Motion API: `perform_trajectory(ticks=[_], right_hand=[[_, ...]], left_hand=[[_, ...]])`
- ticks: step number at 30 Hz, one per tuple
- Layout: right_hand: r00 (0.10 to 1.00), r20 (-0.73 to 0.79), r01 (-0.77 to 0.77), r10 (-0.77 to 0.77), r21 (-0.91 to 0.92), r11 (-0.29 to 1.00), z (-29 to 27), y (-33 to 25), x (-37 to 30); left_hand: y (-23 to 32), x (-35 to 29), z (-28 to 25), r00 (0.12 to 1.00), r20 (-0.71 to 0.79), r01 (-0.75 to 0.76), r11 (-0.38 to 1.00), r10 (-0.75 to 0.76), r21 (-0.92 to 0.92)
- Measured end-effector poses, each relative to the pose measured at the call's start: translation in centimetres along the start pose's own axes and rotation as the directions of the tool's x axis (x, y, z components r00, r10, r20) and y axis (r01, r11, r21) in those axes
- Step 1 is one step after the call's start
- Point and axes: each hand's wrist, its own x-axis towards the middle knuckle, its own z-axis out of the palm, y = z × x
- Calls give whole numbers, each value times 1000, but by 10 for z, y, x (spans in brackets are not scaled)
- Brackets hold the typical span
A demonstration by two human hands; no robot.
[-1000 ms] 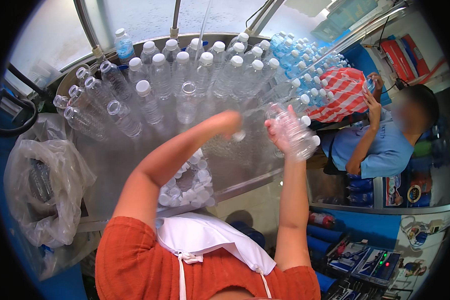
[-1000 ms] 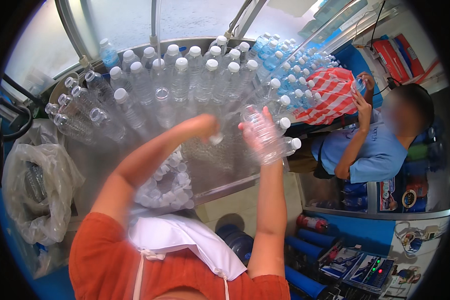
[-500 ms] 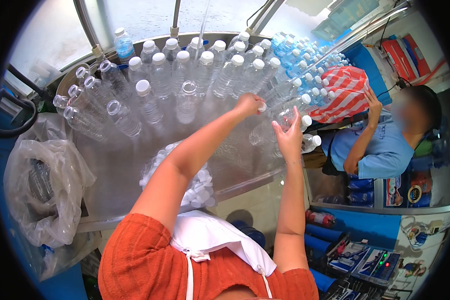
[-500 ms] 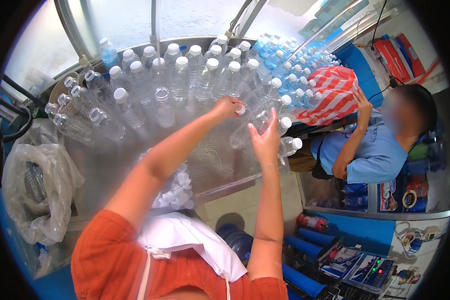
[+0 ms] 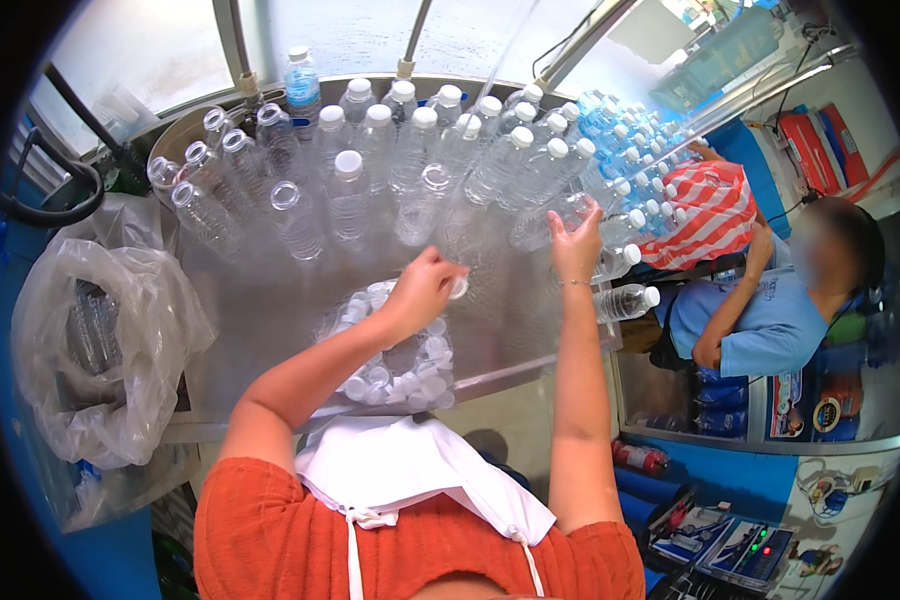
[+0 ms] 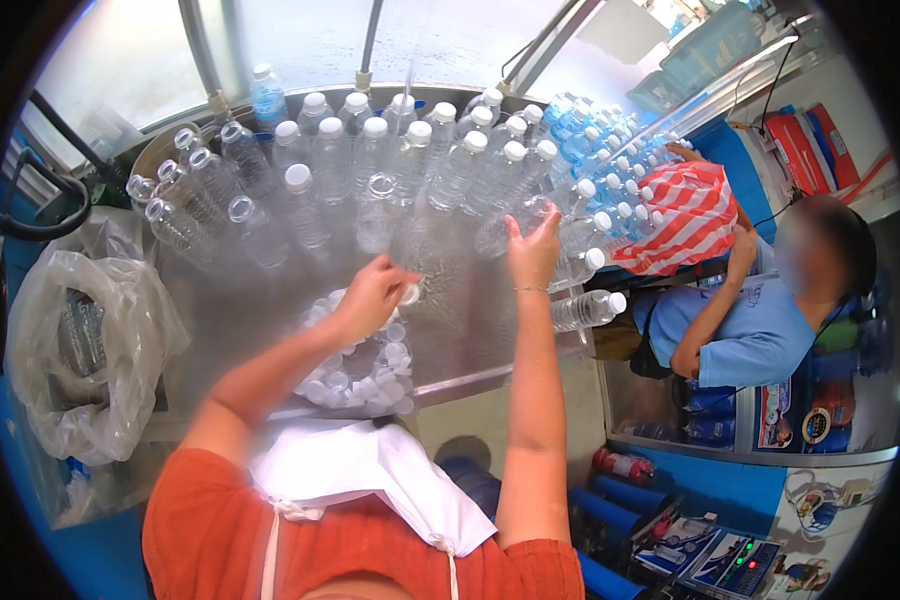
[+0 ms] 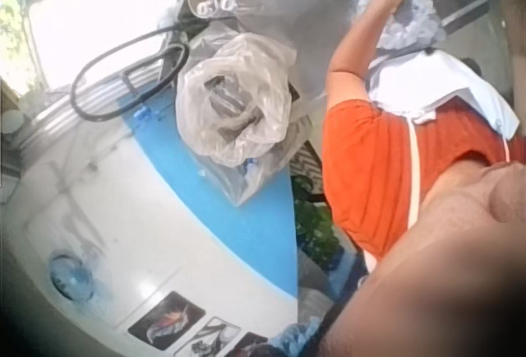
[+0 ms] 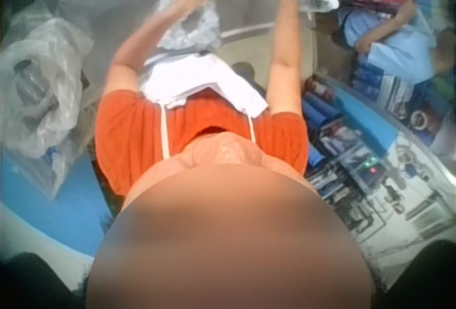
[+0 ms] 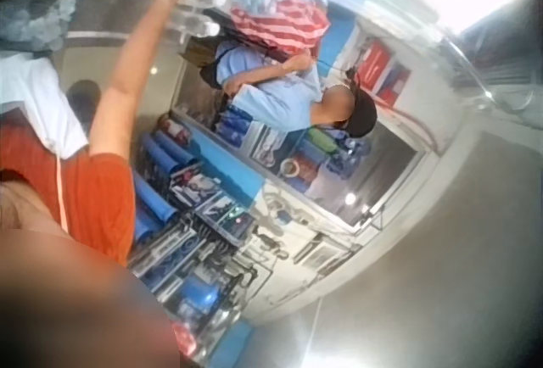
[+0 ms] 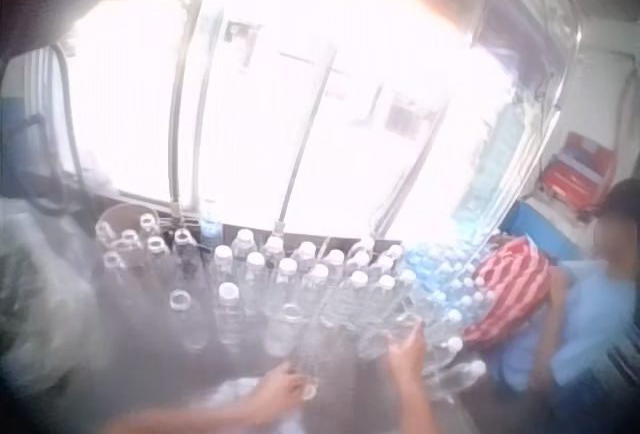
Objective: The person repeatedly picks empty plastic bottles from a tray, screws on white caps, and places the capped bottles into a plastic bag. The process is continuous and repetitive throughout the clip.
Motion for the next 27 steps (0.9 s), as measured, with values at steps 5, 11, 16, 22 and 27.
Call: perform_trajectory(ticks=[5, 11, 16, 22, 27], right_hand=[[970, -242, 15, -21, -28, 999, -13, -47, -32], [724, 402, 354, -561, 482, 802, -7, -150, -150], [770, 320, 319, -552, 557, 767, 11, -209, -154], [804, -17, 524, -594, 490, 696, 67, -285, -100], [802, 87, 470, -591, 519, 714, 102, -302, -85]], left_hand=[[-9, -60, -40, 996, 5, 84, 996, -84, -22], [-36, -77, -55, 843, 288, 516, 535, -454, -669], [-47, -88, -91, 915, 2, 264, 595, -404, -759], [-86, -49, -143, 760, -631, -14, 976, 152, 218], [-106, -23, -164, 868, -491, -31, 995, 77, 100]])
